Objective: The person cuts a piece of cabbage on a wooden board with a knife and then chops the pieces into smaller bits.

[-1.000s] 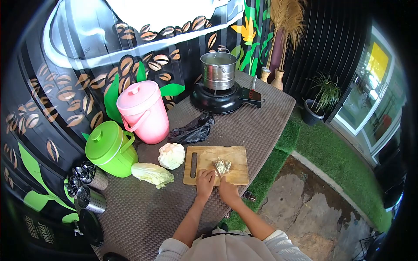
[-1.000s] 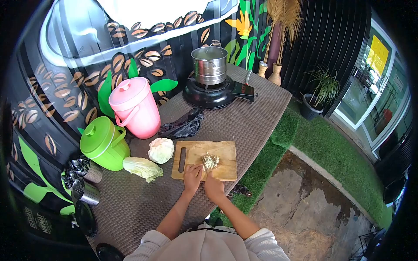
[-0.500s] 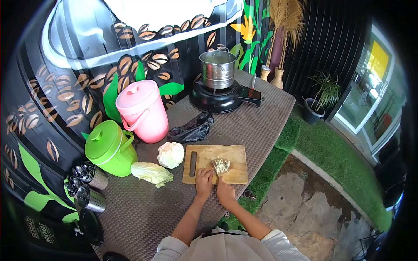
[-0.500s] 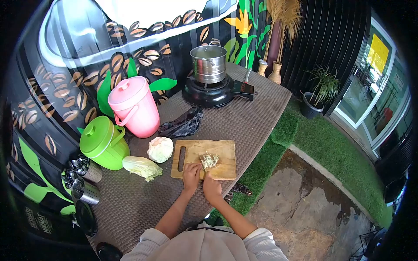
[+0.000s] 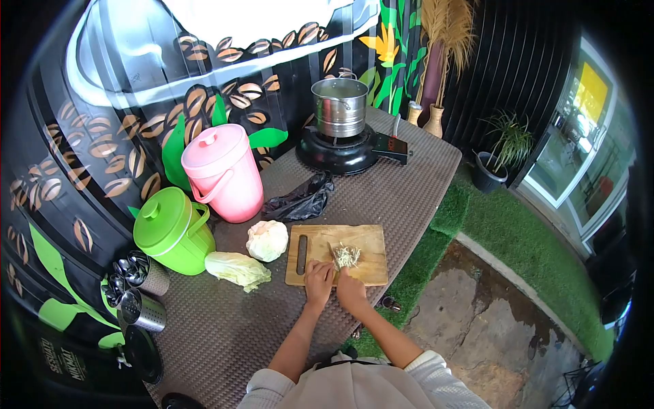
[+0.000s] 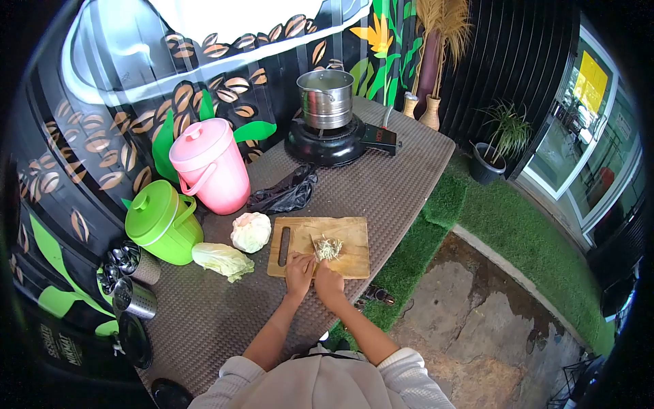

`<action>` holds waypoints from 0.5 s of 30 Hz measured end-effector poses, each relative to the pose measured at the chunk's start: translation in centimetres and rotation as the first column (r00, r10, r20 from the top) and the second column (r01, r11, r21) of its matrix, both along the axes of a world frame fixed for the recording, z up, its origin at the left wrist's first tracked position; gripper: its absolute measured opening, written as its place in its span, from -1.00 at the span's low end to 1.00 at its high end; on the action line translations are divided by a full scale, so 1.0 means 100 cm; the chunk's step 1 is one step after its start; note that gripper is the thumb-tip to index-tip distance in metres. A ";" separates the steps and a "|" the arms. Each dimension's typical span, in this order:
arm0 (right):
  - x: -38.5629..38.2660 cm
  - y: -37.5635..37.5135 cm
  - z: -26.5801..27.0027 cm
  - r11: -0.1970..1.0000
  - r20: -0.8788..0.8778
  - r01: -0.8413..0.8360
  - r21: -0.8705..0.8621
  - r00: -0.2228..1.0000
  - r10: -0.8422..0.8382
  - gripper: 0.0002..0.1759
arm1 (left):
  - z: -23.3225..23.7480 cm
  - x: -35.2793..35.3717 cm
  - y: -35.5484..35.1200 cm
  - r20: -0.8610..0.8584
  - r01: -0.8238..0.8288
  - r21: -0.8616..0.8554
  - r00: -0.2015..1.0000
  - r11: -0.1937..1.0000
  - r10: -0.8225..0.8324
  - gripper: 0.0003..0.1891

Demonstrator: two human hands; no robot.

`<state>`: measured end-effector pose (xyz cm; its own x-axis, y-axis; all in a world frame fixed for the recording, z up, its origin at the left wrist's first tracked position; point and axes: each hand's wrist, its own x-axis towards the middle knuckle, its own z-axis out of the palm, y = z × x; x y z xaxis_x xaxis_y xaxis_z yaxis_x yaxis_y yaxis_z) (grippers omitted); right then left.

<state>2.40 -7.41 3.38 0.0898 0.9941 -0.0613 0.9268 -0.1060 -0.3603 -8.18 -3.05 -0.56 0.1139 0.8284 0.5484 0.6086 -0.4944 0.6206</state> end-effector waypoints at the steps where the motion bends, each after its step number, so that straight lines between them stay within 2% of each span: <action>1: 0.004 0.005 0.002 0.997 0.006 -0.068 0.024 0.998 0.068 -0.73 | 0.001 0.001 -0.001 0.019 0.002 0.006 1.000 1.000 -0.002 -0.89; 2: 0.008 0.008 0.004 0.998 0.005 -0.063 0.032 0.998 0.063 -0.73 | 0.004 0.002 0.001 0.039 0.003 0.015 0.999 1.000 -0.004 -0.90; 4: 0.015 0.009 0.018 0.981 0.105 -0.193 0.008 0.976 0.191 -0.64 | 0.001 0.002 0.004 0.042 0.020 0.023 0.999 1.000 -0.021 -0.89; 5: 0.015 0.006 0.021 0.982 0.107 -0.191 0.010 0.976 0.189 -0.64 | -0.002 0.001 0.004 0.044 0.033 0.020 0.998 0.999 -0.034 -0.89; 7: 0.012 0.000 0.020 0.996 -0.027 -0.067 -0.060 0.998 0.065 -0.62 | -0.004 0.003 0.005 0.015 0.021 0.038 1.000 0.999 -0.021 -0.88; 8: 0.008 -0.004 0.012 0.996 -0.026 -0.066 -0.056 0.998 0.065 -0.62 | -0.005 0.003 0.006 -0.016 0.008 0.054 1.000 0.999 -0.008 -0.87; 10: -0.003 -0.009 -0.010 0.995 0.035 0.086 0.046 0.996 -0.087 -0.63 | -0.003 0.002 0.005 -0.018 0.020 0.047 1.000 0.999 -0.019 -0.87; 14: -0.006 -0.002 -0.027 0.996 0.083 0.044 0.081 0.995 -0.051 -0.63 | -0.002 0.002 0.004 -0.005 0.019 0.016 1.000 1.000 -0.019 -0.87; 15: -0.001 0.000 -0.015 1.000 0.026 0.015 0.021 1.000 -0.016 -0.63 | -0.002 0.001 0.003 -0.005 0.020 0.020 1.000 1.000 -0.020 -0.87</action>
<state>2.30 -7.39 1.87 0.1063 0.9936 -0.0381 0.9342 -0.1129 -0.3384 -8.08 -2.78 -0.79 0.1326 0.8151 0.5639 0.6012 -0.5185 0.6080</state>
